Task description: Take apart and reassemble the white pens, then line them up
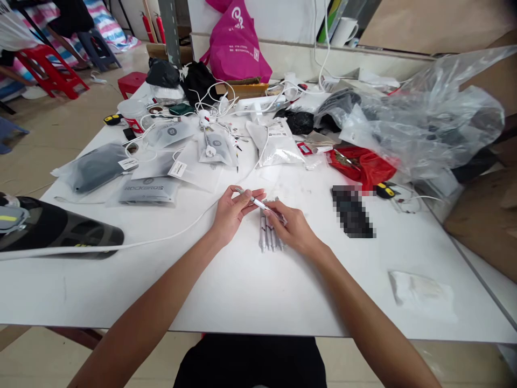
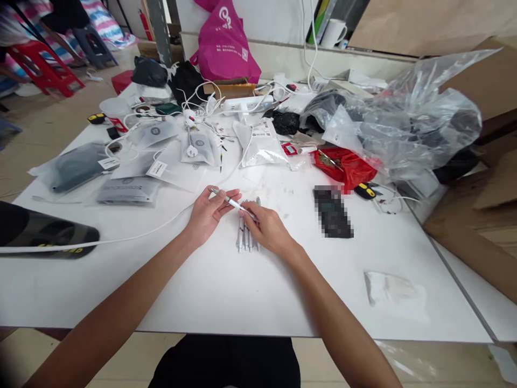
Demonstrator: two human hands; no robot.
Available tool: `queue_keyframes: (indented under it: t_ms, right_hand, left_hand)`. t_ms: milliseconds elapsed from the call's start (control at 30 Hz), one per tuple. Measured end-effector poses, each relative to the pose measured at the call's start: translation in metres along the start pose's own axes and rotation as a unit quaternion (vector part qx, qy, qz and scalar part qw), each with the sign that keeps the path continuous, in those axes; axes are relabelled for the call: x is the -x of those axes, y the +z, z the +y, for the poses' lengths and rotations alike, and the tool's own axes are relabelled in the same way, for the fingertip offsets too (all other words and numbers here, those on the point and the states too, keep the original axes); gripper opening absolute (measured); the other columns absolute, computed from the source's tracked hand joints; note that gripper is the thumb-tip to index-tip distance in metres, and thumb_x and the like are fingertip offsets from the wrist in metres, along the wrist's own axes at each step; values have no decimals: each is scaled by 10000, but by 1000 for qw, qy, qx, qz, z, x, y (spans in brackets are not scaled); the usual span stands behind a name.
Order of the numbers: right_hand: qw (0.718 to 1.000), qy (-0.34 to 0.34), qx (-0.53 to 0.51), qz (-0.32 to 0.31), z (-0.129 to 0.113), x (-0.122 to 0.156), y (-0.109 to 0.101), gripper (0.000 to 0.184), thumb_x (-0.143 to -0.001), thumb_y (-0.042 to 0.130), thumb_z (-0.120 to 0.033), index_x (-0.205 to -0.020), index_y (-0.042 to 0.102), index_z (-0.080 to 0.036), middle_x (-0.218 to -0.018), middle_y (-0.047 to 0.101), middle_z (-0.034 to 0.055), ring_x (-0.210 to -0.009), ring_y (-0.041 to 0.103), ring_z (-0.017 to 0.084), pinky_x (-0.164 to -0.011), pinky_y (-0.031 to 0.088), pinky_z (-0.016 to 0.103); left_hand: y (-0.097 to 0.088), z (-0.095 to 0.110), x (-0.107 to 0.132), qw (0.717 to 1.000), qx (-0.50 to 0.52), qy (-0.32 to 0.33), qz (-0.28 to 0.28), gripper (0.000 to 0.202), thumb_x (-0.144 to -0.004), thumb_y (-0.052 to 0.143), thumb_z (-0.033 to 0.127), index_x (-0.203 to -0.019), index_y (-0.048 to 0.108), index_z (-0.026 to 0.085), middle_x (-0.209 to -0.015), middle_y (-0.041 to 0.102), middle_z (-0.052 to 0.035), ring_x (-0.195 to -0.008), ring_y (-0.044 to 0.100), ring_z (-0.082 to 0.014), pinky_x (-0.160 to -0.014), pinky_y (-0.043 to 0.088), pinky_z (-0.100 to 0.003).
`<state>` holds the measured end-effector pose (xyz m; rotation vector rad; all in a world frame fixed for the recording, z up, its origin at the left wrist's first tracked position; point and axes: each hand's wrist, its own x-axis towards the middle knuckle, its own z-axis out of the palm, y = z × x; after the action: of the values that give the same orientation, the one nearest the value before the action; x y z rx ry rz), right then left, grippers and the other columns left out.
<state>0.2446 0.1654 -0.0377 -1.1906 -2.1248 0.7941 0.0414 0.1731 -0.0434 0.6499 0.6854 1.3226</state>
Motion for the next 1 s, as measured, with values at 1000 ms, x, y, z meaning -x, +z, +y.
queue_keyframes:
  t_ms: [1000]
  right_hand:
    - [981, -57, 179, 43, 15, -4, 2, 355, -1161, 301, -404, -1239, 595, -220, -1046, 732, 102, -879, 649, 246, -759, 435, 345]
  left_hand:
    - [2, -9, 2, 988, -144, 58, 23, 377, -857, 882, 445, -868, 607, 188, -1072, 822, -111, -991, 759, -222, -785, 547, -311]
